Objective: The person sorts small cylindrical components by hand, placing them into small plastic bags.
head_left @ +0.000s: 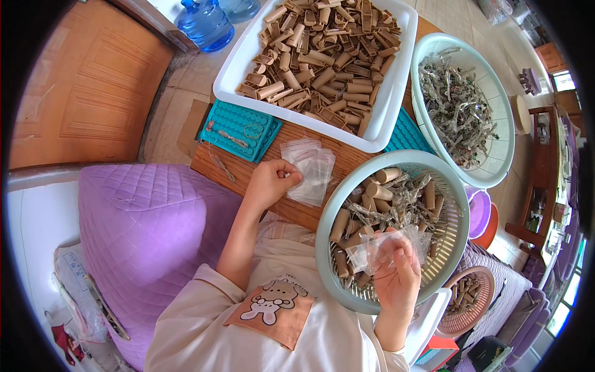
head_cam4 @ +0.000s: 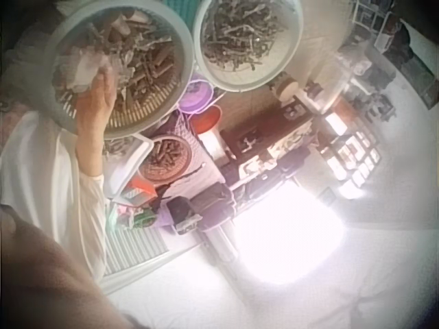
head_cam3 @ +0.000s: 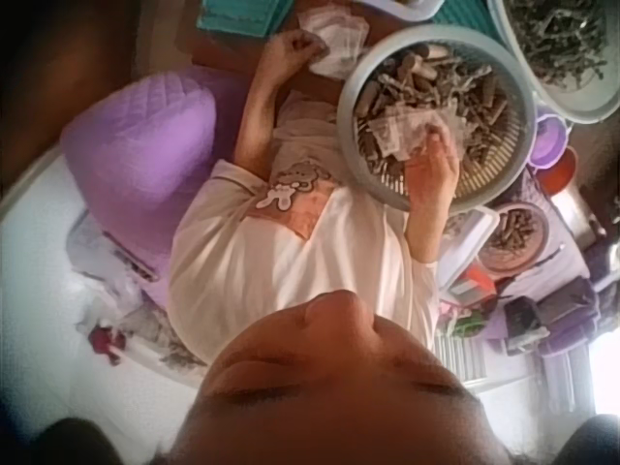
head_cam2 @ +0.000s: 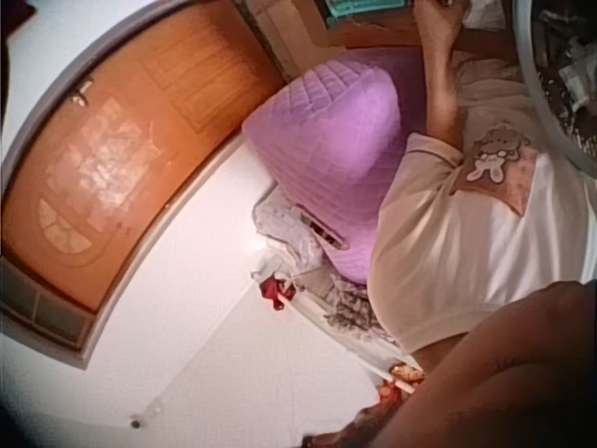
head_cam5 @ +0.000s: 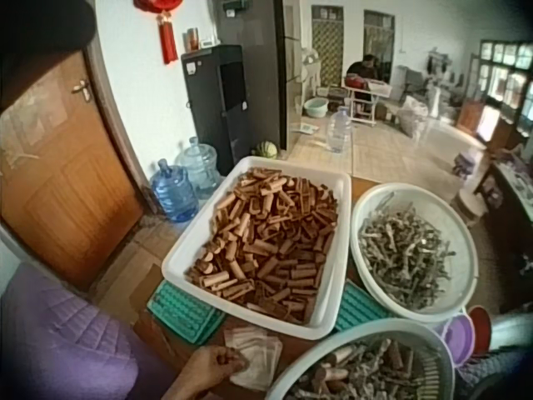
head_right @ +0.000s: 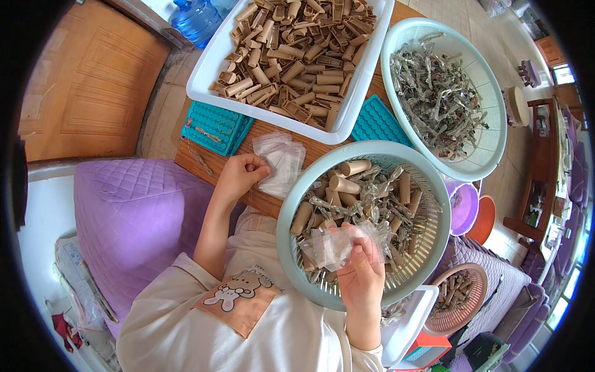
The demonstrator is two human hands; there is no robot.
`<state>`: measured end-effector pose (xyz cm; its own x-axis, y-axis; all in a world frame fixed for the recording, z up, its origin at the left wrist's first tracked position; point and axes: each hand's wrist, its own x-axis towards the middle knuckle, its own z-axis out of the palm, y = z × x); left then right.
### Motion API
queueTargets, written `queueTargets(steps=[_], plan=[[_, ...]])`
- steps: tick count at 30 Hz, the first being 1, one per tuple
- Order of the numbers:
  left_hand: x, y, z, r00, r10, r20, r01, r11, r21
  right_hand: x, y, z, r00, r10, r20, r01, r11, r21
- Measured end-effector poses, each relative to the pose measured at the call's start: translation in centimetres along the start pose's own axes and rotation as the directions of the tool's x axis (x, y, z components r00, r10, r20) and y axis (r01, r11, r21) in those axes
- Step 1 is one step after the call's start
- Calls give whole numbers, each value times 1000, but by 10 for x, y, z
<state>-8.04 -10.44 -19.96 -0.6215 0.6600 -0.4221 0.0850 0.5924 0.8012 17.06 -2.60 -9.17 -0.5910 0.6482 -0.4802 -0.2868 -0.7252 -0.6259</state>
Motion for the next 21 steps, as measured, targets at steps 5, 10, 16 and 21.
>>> queueTargets(steps=[5, 10, 16, 21], plan=[[1, -3, -2, 1000, 11, 19, -9, 996, -91, 1, 0, -2, 1000, 3, 27, -3, 1000, -3], [1, 1, -7, 995, 6, 95, 9, 988, -154, 0, 0, -2, 1000, 8, 22, -8, 1000, -19], [2, -4, -9, 997, 46, 68, -43, 998, -47, 0, 0, -2, 1000, 8, 19, -8, 1000, -16], [4, 0, -12, 998, 53, 41, -57, 994, 91, 2, -2, 3, 1000, 26, 5, -26, 999, -36]])
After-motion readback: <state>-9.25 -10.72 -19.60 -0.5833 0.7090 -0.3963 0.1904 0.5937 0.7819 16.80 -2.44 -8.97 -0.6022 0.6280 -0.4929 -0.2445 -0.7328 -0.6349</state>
